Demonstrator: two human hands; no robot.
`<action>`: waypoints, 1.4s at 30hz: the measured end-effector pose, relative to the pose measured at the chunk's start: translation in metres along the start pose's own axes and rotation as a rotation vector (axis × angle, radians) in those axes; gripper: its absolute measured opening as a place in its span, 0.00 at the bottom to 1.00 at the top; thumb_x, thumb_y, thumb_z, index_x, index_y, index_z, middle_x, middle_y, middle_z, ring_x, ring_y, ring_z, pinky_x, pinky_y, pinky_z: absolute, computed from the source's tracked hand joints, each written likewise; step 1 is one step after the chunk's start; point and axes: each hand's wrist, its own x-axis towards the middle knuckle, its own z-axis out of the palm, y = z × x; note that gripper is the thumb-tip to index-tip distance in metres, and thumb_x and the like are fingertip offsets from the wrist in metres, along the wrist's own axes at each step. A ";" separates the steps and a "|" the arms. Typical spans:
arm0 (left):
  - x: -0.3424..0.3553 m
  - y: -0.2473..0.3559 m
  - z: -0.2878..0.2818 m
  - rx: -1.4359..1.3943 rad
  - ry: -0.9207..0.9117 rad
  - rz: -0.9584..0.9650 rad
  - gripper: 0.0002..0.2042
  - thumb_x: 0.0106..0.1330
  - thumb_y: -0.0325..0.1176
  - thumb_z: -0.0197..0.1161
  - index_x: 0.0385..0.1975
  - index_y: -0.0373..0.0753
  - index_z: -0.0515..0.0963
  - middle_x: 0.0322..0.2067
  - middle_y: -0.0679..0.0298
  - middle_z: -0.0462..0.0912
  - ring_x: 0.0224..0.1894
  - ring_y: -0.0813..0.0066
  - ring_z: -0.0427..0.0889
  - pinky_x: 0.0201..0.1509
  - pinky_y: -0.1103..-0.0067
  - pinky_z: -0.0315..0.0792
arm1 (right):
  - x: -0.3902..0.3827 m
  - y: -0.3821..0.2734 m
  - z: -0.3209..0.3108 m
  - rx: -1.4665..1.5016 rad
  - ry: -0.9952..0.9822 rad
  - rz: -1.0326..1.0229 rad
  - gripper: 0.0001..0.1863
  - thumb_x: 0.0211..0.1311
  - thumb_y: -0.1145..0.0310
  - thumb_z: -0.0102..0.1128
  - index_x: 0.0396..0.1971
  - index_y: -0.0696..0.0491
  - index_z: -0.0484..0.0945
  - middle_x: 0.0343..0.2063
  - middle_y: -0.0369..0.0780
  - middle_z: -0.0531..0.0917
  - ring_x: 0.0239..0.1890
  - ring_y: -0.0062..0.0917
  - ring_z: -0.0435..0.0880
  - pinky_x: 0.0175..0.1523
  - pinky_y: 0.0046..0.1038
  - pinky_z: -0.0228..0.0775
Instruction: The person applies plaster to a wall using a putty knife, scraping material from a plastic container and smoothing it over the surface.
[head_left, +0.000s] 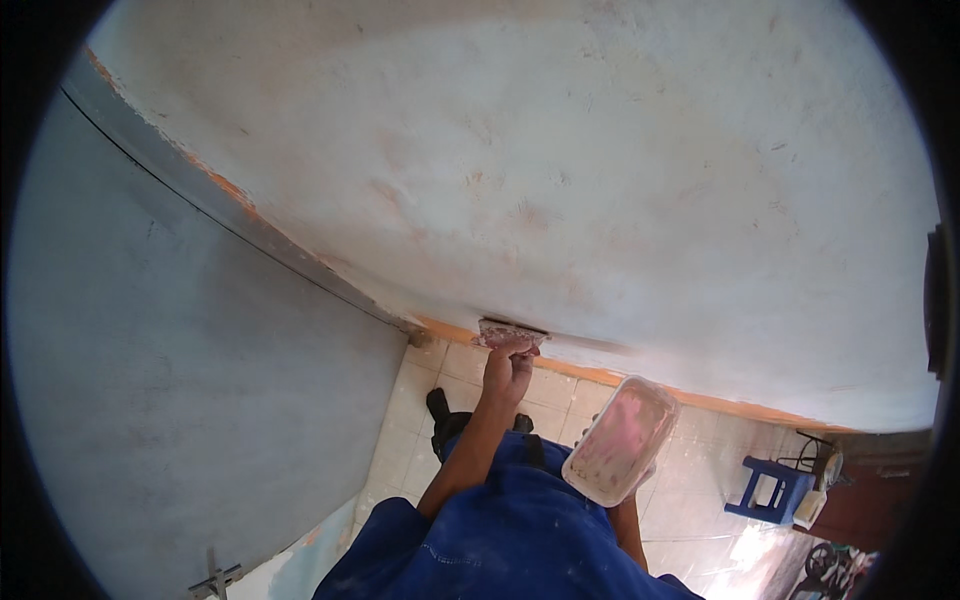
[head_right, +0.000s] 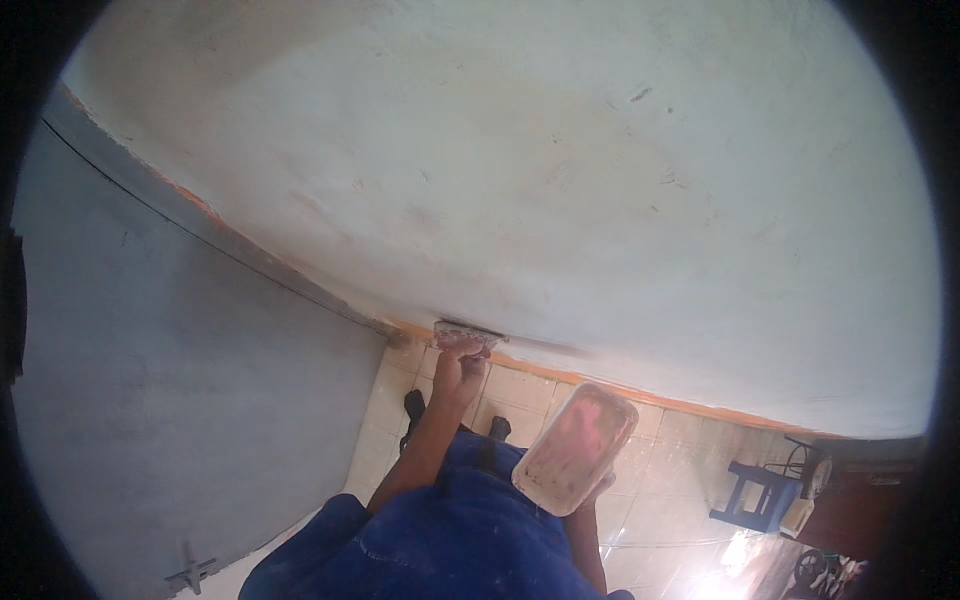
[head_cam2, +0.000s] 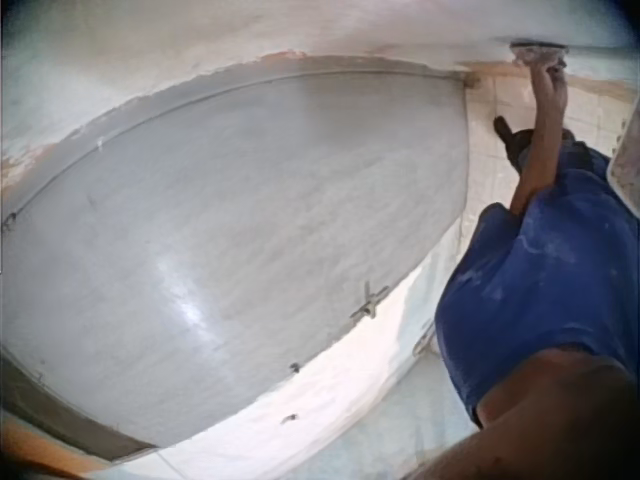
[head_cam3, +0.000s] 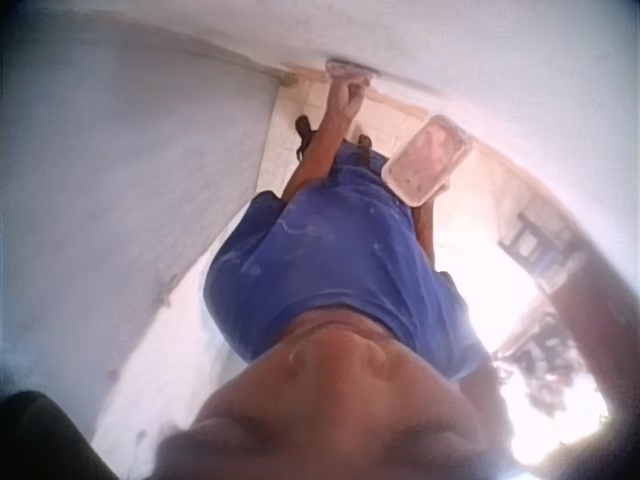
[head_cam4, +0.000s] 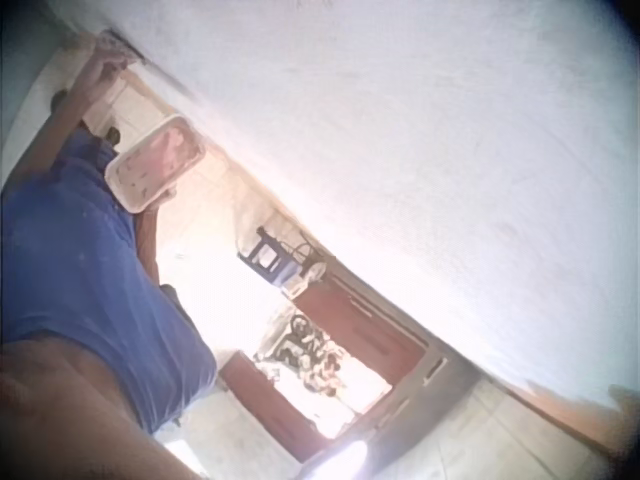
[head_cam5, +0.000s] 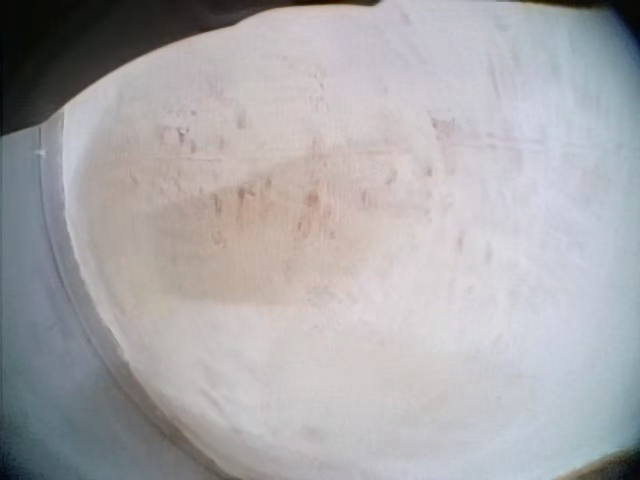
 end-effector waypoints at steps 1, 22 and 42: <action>0.000 0.001 0.001 0.010 0.004 0.006 0.07 0.42 0.15 0.54 0.16 0.37 0.72 0.21 0.62 0.74 0.27 0.72 0.72 0.34 0.79 0.68 | 0.000 0.001 -0.006 0.014 0.014 0.002 0.40 0.45 0.40 0.44 0.56 0.51 0.55 0.48 0.45 0.68 0.47 0.40 0.70 0.48 0.44 0.65; -0.031 0.054 0.077 0.315 -0.057 0.033 0.02 0.49 0.21 0.55 0.22 0.35 0.71 0.22 0.60 0.73 0.28 0.70 0.74 0.37 0.77 0.70 | -0.017 0.002 -0.040 -0.007 0.043 0.047 0.41 0.45 0.38 0.42 0.56 0.50 0.54 0.48 0.45 0.68 0.46 0.41 0.70 0.48 0.44 0.65; -0.037 0.004 -0.085 0.320 0.155 -0.239 0.11 0.52 0.19 0.53 0.36 0.30 0.67 0.32 0.55 0.74 0.36 0.64 0.75 0.40 0.70 0.74 | -0.007 -0.003 -0.037 -0.036 0.016 0.068 0.43 0.44 0.36 0.41 0.57 0.50 0.54 0.48 0.46 0.67 0.47 0.41 0.70 0.48 0.44 0.65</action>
